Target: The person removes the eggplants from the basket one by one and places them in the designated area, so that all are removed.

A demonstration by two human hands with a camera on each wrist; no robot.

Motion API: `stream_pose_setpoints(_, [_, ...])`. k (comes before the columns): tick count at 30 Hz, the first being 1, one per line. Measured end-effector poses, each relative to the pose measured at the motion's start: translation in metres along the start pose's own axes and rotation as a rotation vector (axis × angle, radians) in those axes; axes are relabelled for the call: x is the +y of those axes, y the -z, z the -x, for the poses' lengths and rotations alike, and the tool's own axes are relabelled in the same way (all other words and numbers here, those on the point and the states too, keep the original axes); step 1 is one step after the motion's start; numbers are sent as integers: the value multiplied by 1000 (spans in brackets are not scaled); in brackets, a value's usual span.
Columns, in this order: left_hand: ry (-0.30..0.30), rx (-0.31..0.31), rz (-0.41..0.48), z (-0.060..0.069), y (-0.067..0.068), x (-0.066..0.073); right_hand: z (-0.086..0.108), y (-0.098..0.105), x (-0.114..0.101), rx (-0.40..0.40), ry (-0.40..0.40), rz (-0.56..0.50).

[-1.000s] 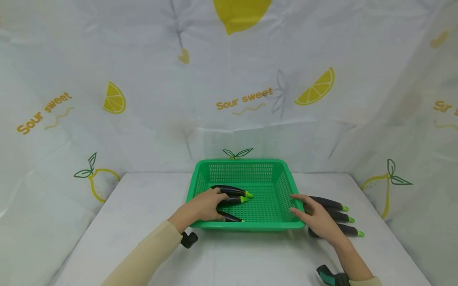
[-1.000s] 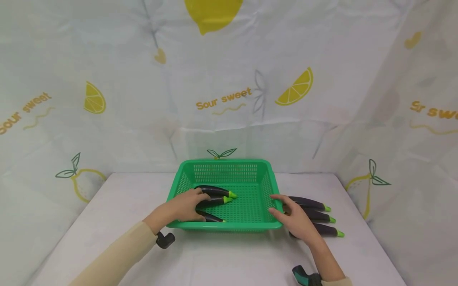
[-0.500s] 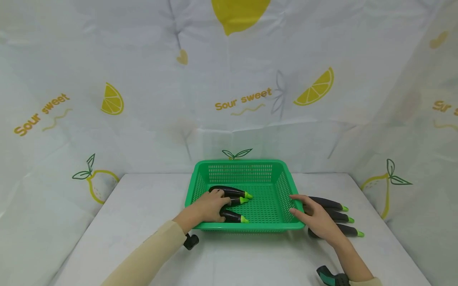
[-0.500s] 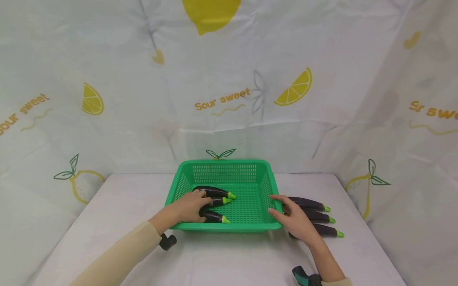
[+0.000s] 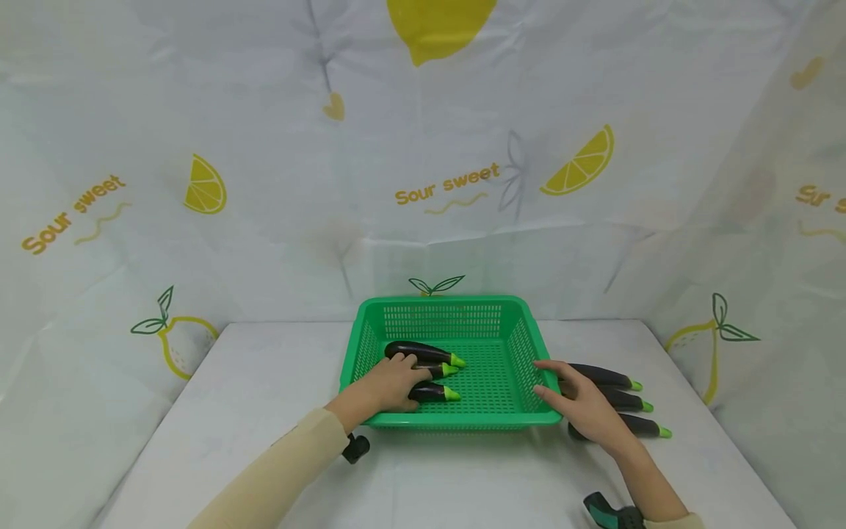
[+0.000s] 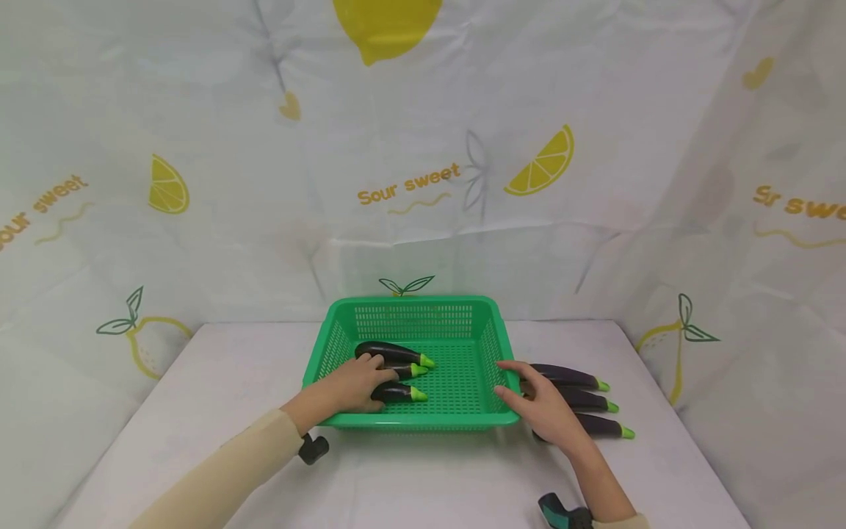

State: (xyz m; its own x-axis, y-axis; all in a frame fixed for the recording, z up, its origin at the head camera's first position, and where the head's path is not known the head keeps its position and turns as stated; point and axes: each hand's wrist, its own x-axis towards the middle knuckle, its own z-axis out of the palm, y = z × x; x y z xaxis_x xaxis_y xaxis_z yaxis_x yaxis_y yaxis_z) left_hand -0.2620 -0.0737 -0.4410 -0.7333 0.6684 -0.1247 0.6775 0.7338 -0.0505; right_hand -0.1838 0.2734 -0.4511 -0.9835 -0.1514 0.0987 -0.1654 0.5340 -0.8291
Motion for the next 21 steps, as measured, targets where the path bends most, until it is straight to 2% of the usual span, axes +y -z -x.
stream_pose_setpoints(6, [0, -3, -41, -3, -3, 0, 0, 0, 1, 3, 6, -3])
stream_pose_setpoints(12, [-2, 12, -49, -1, 1, -2, 0, 0, 1, 3, 16, -6])
stream_pose_setpoints(21, [-34, 85, -26, 8, 12, -10, -2, 0, 4, 9, 22, 11])
